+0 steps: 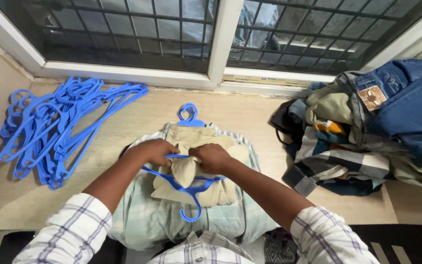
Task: The person folds a pair of beige trousers and places them on a blue plastic hanger. They repeatedly adjust the trousers on the hanger, unfold them, and refold them multiple times. The trousers remain on the hanger on a table with other clothes nearby.
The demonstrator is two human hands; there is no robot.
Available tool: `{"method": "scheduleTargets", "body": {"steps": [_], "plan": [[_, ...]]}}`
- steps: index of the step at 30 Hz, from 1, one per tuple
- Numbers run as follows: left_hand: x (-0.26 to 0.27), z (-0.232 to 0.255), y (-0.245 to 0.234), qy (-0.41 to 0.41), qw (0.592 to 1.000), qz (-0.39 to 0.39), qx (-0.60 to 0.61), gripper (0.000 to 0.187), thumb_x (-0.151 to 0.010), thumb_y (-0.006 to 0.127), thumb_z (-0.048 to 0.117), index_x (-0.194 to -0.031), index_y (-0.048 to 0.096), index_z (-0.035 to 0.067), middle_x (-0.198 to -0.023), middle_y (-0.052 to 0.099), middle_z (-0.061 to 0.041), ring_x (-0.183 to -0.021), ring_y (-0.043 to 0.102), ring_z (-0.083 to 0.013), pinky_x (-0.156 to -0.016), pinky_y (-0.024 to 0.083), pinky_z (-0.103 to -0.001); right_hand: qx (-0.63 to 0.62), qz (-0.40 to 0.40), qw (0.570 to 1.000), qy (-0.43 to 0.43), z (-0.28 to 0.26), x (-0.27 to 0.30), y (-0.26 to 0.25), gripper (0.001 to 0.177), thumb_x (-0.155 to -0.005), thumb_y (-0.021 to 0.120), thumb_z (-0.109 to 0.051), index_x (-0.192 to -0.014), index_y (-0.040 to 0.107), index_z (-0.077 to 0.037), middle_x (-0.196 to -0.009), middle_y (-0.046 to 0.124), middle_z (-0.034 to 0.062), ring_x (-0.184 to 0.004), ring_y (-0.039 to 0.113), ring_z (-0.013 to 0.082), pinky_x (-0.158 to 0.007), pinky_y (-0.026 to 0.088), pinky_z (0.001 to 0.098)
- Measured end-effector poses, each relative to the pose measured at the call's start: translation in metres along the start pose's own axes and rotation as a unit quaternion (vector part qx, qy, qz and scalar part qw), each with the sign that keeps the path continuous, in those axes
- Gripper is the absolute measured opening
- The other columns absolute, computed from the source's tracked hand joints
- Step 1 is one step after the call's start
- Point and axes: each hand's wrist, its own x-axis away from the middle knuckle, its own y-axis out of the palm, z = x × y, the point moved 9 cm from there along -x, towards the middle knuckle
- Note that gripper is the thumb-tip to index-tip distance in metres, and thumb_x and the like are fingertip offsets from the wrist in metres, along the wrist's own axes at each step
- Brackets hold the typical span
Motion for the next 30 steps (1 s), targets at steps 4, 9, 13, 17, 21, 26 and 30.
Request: {"method": "scheduleTargets", "body": {"steps": [4, 9, 13, 17, 21, 26, 30], "plan": [[-0.007, -0.009, -0.006, -0.089, 0.994, 0.056, 0.014, 0.033, -0.084, 0.073, 0.025, -0.117, 0.079, 0.028, -0.107, 0.078, -0.008, -0.099, 0.073, -0.0279, -0.087, 0.056, -0.041, -0.105, 0.037, 0.991, -0.072, -0.008, 0.015, -0.042, 0.039, -0.075, 0.070, -0.004, -0.113, 0.068, -0.014, -0.101, 0.073, 0.0120, -0.094, 0.068, 0.0380, -0.077, 0.052, 0.0487], [-0.037, -0.032, 0.004, -0.055, 0.990, 0.041, 0.121, 0.035, -0.082, 0.085, 0.030, -0.117, 0.080, 0.025, -0.102, 0.079, -0.004, -0.092, 0.074, -0.0199, -0.083, 0.057, -0.036, -0.150, -0.033, 0.971, -0.181, -0.035, 0.030, -0.084, 0.046, -0.068, 0.068, 0.004, -0.111, 0.069, -0.012, -0.100, 0.073, 0.0120, -0.093, 0.069, 0.0366, -0.076, 0.054, 0.0441], [-0.063, -0.048, 0.024, -0.053, 0.970, -0.026, 0.235, 0.051, -0.081, 0.082, 0.017, -0.129, 0.071, 0.028, -0.095, 0.076, -0.001, -0.082, 0.067, -0.0146, -0.076, 0.056, -0.033, -0.119, -0.072, 0.970, -0.201, -0.050, 0.028, -0.110, 0.054, -0.064, 0.070, 0.004, -0.116, 0.068, -0.010, -0.104, 0.073, 0.0132, -0.090, 0.067, 0.0378, -0.073, 0.052, 0.0440], [-0.062, -0.059, 0.052, -0.100, 0.942, -0.135, 0.291, 0.034, -0.095, 0.065, 0.013, -0.126, 0.077, 0.018, -0.096, 0.071, -0.002, -0.080, 0.061, -0.0158, -0.068, 0.051, -0.035, -0.169, -0.032, 0.956, -0.239, -0.054, 0.032, -0.146, 0.050, -0.064, 0.070, 0.005, -0.112, 0.068, -0.007, -0.106, 0.073, 0.0120, -0.097, 0.069, 0.0345, -0.078, 0.055, 0.0390], [-0.037, -0.083, 0.048, -0.176, 0.949, -0.117, 0.235, 0.035, -0.098, 0.054, 0.018, -0.127, 0.071, 0.024, -0.108, 0.076, -0.001, -0.091, 0.067, -0.0176, -0.079, 0.056, -0.036, -0.257, 0.043, 0.949, -0.178, -0.023, 0.037, -0.165, 0.049, -0.067, 0.063, 0.010, -0.113, 0.068, -0.005, -0.108, 0.075, 0.0085, -0.102, 0.070, 0.0237, -0.083, 0.056, 0.0354], [-0.025, -0.075, 0.033, -0.057, 0.995, 0.008, 0.087, 0.032, -0.088, 0.067, 0.021, -0.117, 0.076, 0.011, -0.115, 0.077, -0.016, -0.107, 0.071, -0.0293, -0.094, 0.051, -0.041, -0.336, 0.206, 0.918, -0.051, 0.050, 0.021, -0.175, 0.035, -0.080, 0.056, 0.011, -0.109, 0.069, -0.003, -0.101, 0.072, 0.0086, -0.101, 0.065, 0.0162, -0.088, 0.053, 0.0322], [-0.046, -0.086, 0.051, -0.061, 0.993, 0.010, 0.099, 0.043, -0.079, 0.078, 0.027, -0.116, 0.072, 0.006, -0.119, 0.074, -0.019, -0.111, 0.070, -0.0322, -0.096, 0.053, -0.043, -0.221, 0.248, 0.943, -0.018, 0.071, -0.014, -0.165, 0.034, -0.077, 0.062, 0.004, -0.110, 0.069, -0.003, -0.101, 0.073, 0.0133, -0.099, 0.069, 0.0278, -0.087, 0.054, 0.0362]]}}
